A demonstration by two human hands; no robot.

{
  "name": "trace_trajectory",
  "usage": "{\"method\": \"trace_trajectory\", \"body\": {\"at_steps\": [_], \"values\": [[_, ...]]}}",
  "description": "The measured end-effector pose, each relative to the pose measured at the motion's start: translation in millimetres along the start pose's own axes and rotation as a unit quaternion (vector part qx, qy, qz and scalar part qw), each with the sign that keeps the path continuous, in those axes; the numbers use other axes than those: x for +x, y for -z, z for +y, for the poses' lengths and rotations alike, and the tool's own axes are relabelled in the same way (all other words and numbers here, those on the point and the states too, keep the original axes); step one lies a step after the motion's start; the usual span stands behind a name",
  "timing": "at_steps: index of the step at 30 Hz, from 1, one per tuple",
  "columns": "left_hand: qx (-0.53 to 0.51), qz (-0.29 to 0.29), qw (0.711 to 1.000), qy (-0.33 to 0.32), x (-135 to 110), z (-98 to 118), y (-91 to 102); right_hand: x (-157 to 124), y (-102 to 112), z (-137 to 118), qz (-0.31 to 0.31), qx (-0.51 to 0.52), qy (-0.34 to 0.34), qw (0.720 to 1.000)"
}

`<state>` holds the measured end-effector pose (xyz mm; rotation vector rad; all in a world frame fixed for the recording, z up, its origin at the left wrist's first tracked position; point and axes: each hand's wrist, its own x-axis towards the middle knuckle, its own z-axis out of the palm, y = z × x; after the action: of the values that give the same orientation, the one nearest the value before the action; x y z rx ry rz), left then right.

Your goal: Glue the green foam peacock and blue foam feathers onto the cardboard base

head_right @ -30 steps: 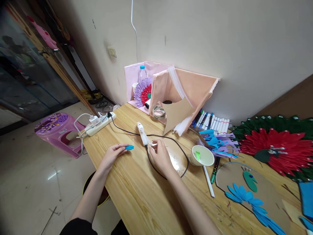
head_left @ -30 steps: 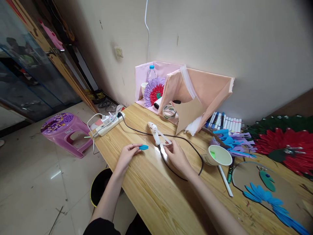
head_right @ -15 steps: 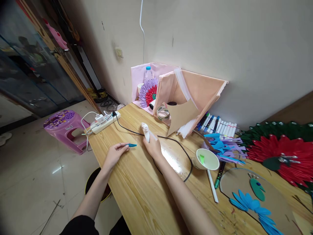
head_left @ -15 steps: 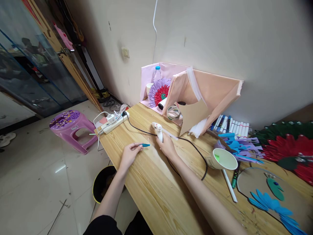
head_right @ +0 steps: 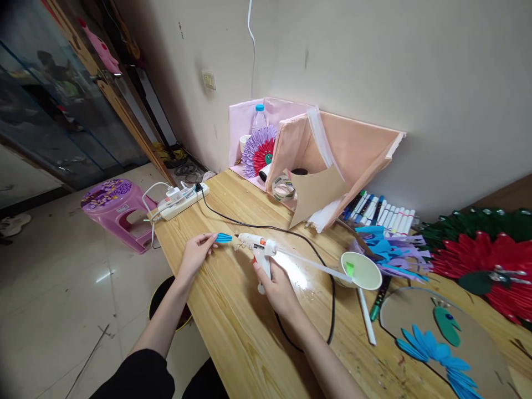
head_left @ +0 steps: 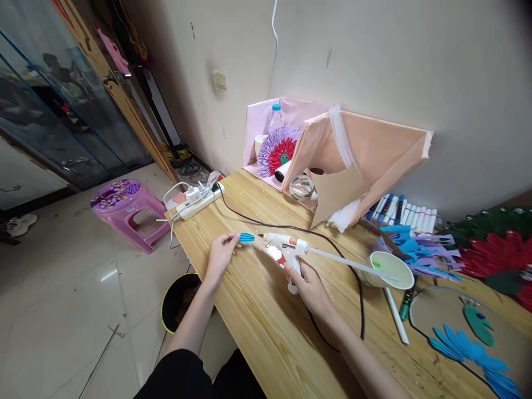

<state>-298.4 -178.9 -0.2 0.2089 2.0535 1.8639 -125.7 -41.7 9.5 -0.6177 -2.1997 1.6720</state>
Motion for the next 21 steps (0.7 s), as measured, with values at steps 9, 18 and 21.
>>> {"method": "trace_trajectory", "body": {"at_steps": [9, 18, 21], "values": [[-0.017, -0.012, 1.000, 0.016, -3.2, -0.5, -3.7, -3.4, -4.5, 2.6, -0.031, -0.029, 0.007, 0.999], [-0.046, -0.010, 0.999, 0.027, -1.9, -1.8, -4.6, -0.7, -3.9, 4.6, -0.042, -0.051, 0.008, 0.998], [-0.049, -0.011, 0.998, 0.027, -1.4, -2.4, -5.2, -0.1, -3.4, 3.1, -0.046, -0.058, 0.014, 0.997]]}}
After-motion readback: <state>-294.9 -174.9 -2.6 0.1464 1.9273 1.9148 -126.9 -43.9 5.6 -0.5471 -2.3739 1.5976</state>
